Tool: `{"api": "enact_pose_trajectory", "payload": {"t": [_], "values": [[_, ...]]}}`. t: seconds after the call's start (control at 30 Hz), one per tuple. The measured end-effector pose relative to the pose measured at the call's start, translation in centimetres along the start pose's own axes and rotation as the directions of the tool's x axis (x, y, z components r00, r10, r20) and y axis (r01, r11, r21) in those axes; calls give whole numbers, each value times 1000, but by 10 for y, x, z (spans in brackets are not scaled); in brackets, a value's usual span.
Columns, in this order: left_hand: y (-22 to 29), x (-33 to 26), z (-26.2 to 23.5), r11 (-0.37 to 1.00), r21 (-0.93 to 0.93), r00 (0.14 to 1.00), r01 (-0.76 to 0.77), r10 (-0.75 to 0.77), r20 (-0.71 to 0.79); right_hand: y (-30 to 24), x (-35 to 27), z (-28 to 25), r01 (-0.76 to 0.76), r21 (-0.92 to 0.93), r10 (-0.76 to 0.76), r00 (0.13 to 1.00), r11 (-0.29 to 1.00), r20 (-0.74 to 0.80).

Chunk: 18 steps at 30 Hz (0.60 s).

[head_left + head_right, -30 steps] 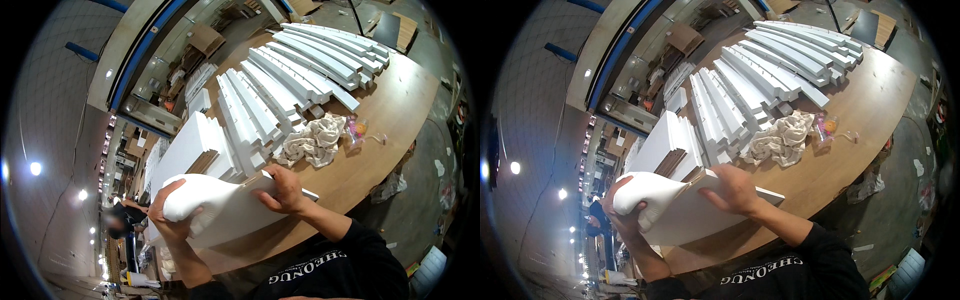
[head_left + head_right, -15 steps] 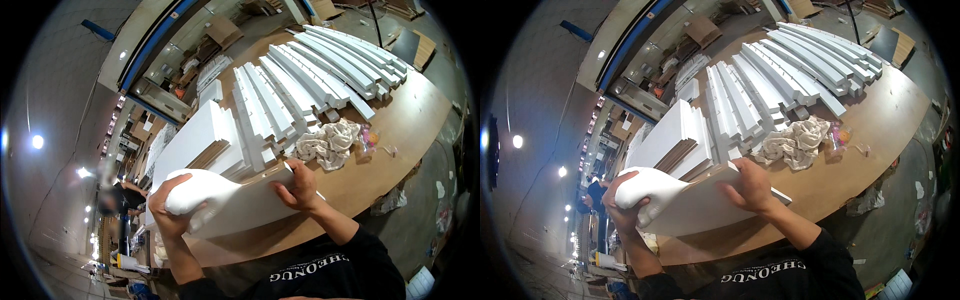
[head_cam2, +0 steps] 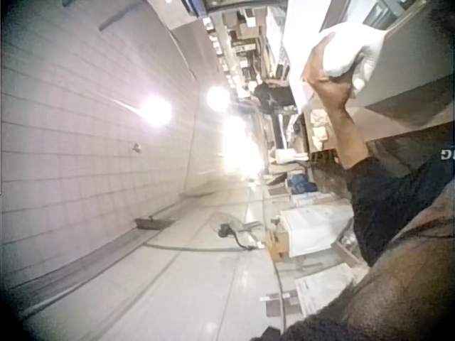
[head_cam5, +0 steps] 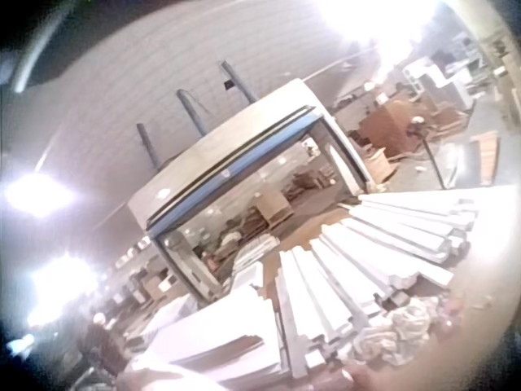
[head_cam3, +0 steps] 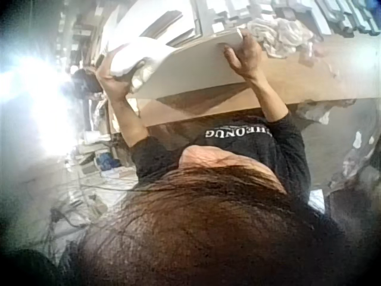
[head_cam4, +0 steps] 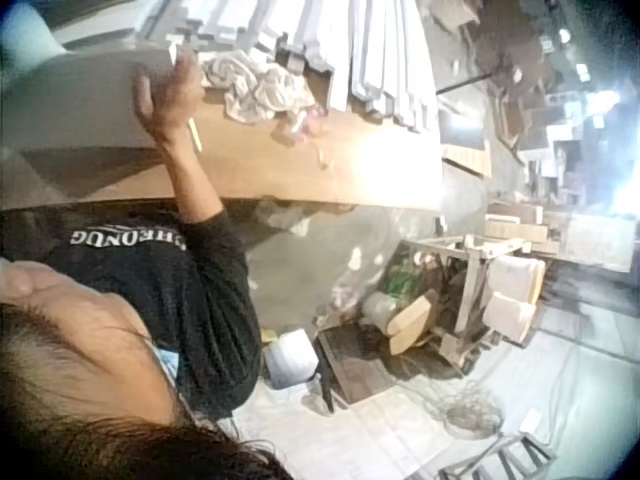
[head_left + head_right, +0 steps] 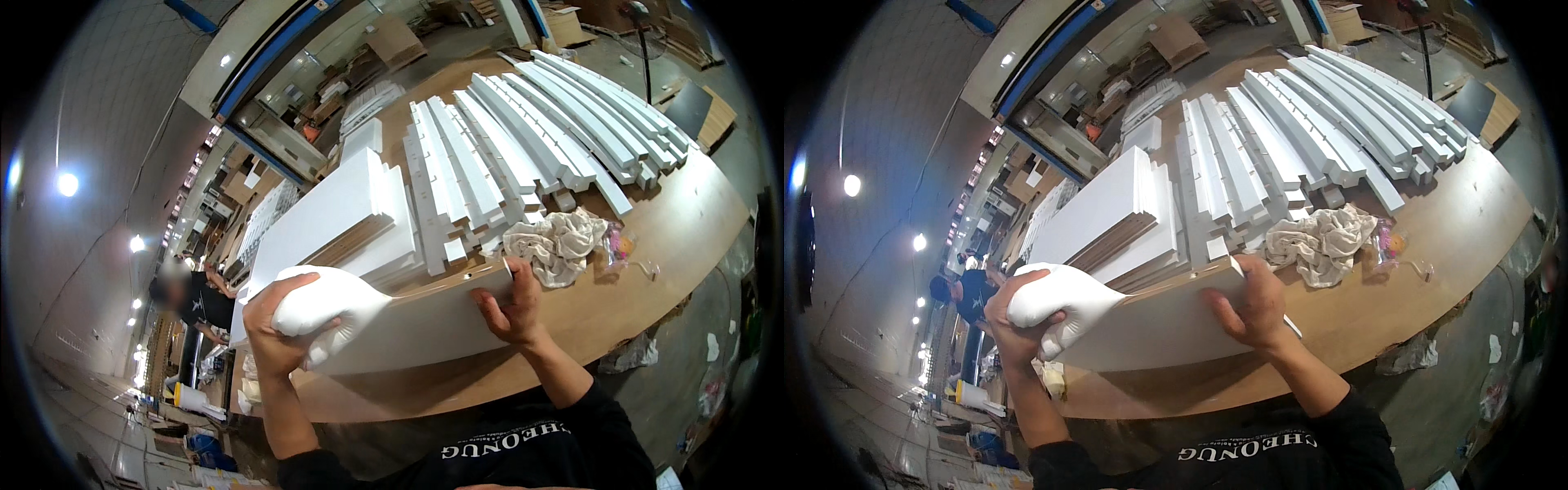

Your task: The person applies glue to a wooden panel from a plastic pouch and then fits another wooden component into the glued slot to assemble a piece of furniture.

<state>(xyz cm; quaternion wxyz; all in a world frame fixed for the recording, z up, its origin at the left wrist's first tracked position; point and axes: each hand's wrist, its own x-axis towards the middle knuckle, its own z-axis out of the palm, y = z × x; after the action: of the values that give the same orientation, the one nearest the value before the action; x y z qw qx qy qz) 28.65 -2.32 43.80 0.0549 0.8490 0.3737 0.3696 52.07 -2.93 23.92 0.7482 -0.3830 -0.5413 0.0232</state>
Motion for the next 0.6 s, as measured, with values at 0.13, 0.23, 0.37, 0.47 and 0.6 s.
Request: {"api": "enact_pose_trajectory", "payload": {"t": [0.13,0.23,0.37,0.47,0.6], "values": [[-9,-5,-8,1000,8,1000,5,-5,-17,1,-1,3,-10,-6,10,1000,1000,-3],[-12,-7,-14,1000,-7,1000,17,-18,-21,1,0,4,43,-61,-44,999,997,-23],[-23,-8,-23,1000,-19,1000,-5,6,6,5,-6,7,-5,-26,4,999,1000,-39],[-27,-8,-28,1000,-5,1000,-10,11,22,5,-7,10,-11,-76,6,998,997,-66],[-39,-11,-38,1000,-20,999,-23,24,27,7,-12,12,-47,-78,39,995,996,-95]]}}
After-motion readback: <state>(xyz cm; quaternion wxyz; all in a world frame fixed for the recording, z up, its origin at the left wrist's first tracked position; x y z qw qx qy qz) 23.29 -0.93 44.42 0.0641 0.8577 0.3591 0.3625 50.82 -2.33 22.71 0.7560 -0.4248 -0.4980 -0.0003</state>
